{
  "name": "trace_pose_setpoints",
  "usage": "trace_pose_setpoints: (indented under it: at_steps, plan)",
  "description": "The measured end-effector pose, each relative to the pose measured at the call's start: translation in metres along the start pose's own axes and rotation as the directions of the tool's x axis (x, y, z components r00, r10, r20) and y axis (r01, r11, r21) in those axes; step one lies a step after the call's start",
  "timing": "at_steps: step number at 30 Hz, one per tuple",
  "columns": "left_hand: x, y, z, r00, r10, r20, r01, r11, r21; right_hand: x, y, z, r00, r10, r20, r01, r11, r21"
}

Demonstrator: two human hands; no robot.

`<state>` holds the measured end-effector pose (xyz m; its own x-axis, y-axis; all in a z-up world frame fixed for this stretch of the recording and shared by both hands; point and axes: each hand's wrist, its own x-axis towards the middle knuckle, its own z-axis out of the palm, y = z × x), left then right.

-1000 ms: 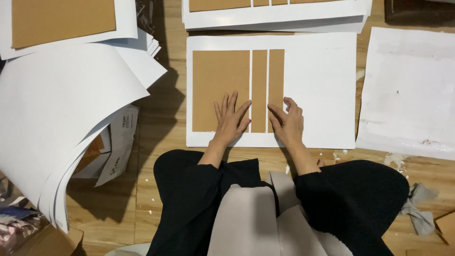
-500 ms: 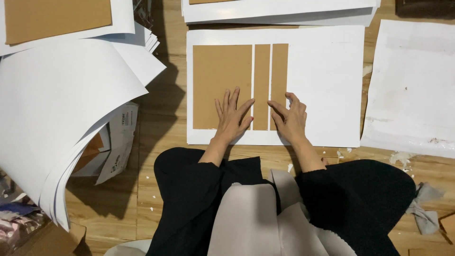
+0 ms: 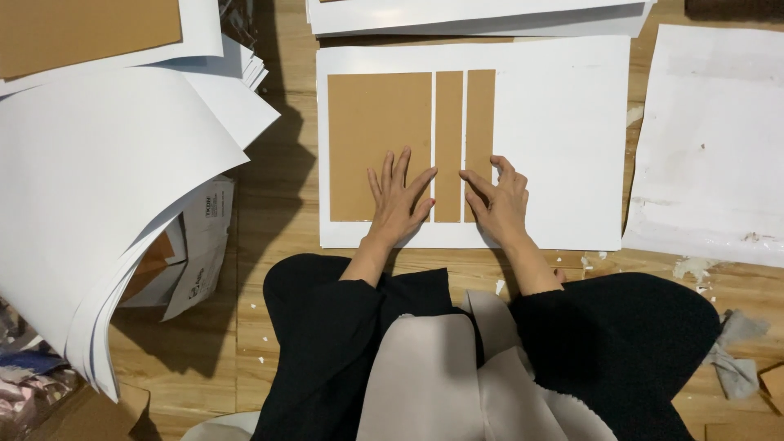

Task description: Applying glue to cardboard strips with a roller and sticking them onto white sheets in a specific layout.

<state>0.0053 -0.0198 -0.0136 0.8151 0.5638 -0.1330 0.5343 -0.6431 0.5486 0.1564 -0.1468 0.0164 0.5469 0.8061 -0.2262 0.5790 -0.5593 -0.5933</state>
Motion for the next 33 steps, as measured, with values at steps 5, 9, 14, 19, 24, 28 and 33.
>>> trace_pose_setpoints:
  at_steps: [5, 9, 14, 19, 24, 28, 33]
  plan:
    - [0.0, -0.001, 0.001, 1.0, 0.002, 0.001, -0.002, 1.0, 0.012, -0.001, -0.002, -0.001, 1.0, -0.002, -0.007, 0.002, 1.0, 0.011]
    - [0.0, -0.001, 0.002, 1.0, 0.005, -0.007, -0.005, 1.0, 0.014, 0.0, 0.003, 0.003, 1.0, -0.018, -0.012, 0.018, 1.0, 0.014]
    - [-0.001, -0.001, 0.002, 1.0, 0.013, -0.023, -0.013, 1.0, 0.012, -0.002, 0.005, 0.005, 1.0, -0.014, -0.01, 0.014, 1.0, 0.016]
    - [-0.004, 0.002, -0.002, 0.999, 0.029, -0.019, -0.03, 1.0, -0.01, -0.001, 0.019, 0.008, 0.998, 0.005, -0.065, 0.006, 0.986, 0.169]
    - [-0.005, 0.012, -0.015, 1.0, 0.005, 0.024, -0.005, 1.0, -0.01, -0.001, 0.026, 0.007, 0.998, -0.007, -0.058, 0.02, 0.974, 0.227]
    - [-0.004, 0.013, -0.016, 1.0, 0.005, 0.025, -0.004, 1.0, -0.01, -0.002, 0.029, 0.009, 0.999, -0.029, -0.044, 0.038, 0.975, 0.22]
    - [-0.003, 0.012, -0.013, 0.999, -0.005, 0.032, 0.005, 1.0, 0.002, -0.002, 0.025, 0.007, 0.999, -0.02, -0.034, 0.026, 0.981, 0.191]
